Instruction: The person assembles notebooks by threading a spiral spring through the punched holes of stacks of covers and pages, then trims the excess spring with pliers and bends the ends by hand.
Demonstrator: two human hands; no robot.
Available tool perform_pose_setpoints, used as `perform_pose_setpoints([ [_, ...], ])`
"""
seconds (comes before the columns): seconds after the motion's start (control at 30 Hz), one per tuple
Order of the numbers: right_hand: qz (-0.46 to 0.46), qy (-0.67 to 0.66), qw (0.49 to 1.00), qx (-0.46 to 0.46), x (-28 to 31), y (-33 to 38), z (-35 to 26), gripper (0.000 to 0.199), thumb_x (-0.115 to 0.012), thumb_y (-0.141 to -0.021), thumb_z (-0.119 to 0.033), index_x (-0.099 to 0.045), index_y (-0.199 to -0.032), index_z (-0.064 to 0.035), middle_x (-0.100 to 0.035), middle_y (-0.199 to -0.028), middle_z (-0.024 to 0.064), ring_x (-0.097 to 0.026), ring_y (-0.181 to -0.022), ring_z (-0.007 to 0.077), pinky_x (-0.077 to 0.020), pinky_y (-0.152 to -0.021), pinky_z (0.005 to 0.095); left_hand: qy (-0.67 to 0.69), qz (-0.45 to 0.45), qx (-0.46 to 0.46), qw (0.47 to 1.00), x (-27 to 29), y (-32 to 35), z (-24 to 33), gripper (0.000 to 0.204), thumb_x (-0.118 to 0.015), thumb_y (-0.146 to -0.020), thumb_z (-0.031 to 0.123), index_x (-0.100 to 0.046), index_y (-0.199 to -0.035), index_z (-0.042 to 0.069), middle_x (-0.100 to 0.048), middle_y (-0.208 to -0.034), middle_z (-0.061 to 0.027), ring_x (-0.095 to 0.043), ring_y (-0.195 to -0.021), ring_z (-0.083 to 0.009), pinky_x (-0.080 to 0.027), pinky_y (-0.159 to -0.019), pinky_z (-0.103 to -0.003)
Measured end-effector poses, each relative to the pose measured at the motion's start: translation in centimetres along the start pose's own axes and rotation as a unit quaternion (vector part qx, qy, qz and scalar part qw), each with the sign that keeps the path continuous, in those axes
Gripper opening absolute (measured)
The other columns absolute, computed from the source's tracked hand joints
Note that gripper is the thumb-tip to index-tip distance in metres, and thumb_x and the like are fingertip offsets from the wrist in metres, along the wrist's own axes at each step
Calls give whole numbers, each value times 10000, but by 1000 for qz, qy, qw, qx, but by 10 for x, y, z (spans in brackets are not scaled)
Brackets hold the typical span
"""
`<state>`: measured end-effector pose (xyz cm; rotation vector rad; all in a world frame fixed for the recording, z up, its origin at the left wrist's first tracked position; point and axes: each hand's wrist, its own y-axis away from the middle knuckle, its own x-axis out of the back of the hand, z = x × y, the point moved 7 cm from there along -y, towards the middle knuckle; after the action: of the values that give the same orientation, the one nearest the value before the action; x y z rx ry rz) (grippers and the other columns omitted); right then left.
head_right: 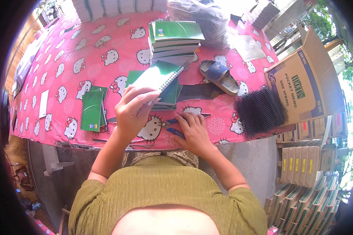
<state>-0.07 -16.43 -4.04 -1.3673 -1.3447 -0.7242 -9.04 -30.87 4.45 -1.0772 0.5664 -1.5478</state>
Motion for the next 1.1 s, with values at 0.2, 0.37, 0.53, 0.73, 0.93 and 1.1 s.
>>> perform_pose_setpoints([
  [0.2,33,-227,971,-68,43,0,9,408,-645,-827,-254,-502,-1134,-27,-519,-1047,170,-520,-955,322,-440,-800,400,12,26,19,999,-4,4,-8,232,-771,-625,-35,-643,-794,59,-657,-832,-82,-599,-759,-210,-443,-672,-313],
  [0.37,107,-236,964,-57,66,-13,6,390,-648,-826,-239,-514,-1118,-19,-518,-1055,171,-518,-949,306,-439,-809,387,21,20,-5,1000,-8,8,-9,233,-770,-613,-69,-623,-750,50,-669,-806,-91,-600,-725,-202,-446,-655,-298],
  [0.53,152,-129,975,-99,59,-1,28,384,-666,-804,-245,-548,-1079,-3,-549,-1028,178,-520,-954,327,-424,-817,408,92,66,48,992,0,7,-12,266,-817,-600,-31,-611,-751,44,-678,-811,-106,-605,-720,-192,-463,-620,-285],
  [0.73,121,4,988,-99,27,21,43,446,-731,-724,-277,-597,-1081,-45,-557,-1096,138,-512,-1017,326,-381,-885,457,103,91,62,989,-1,5,-11,261,-820,-603,9,-631,-782,26,-638,-815,-91,-589,-707,-190,-472,-601,-283],
  [0.93,270,-56,957,96,120,-56,-32,376,-731,-689,-81,-634,-1052,-66,-566,-1098,129,-528,-1004,306,-422,-860,401,122,89,18,988,6,-20,10,250,-794,-616,-43,-644,-806,20,-618,-817,-92,-602,-712,-170,-498,-588,-269],
  [1.1,244,-162,943,158,138,-90,-42,250,-719,-671,29,-669,-910,-25,-610,-828,78,-607,-736,197,-492,-622,290,281,57,148,946,9,-37,0,266,-703,-720,-100,-606,-956,-21,-624,-965,-98,-622,-875,-161,-529,-708,-267],
])
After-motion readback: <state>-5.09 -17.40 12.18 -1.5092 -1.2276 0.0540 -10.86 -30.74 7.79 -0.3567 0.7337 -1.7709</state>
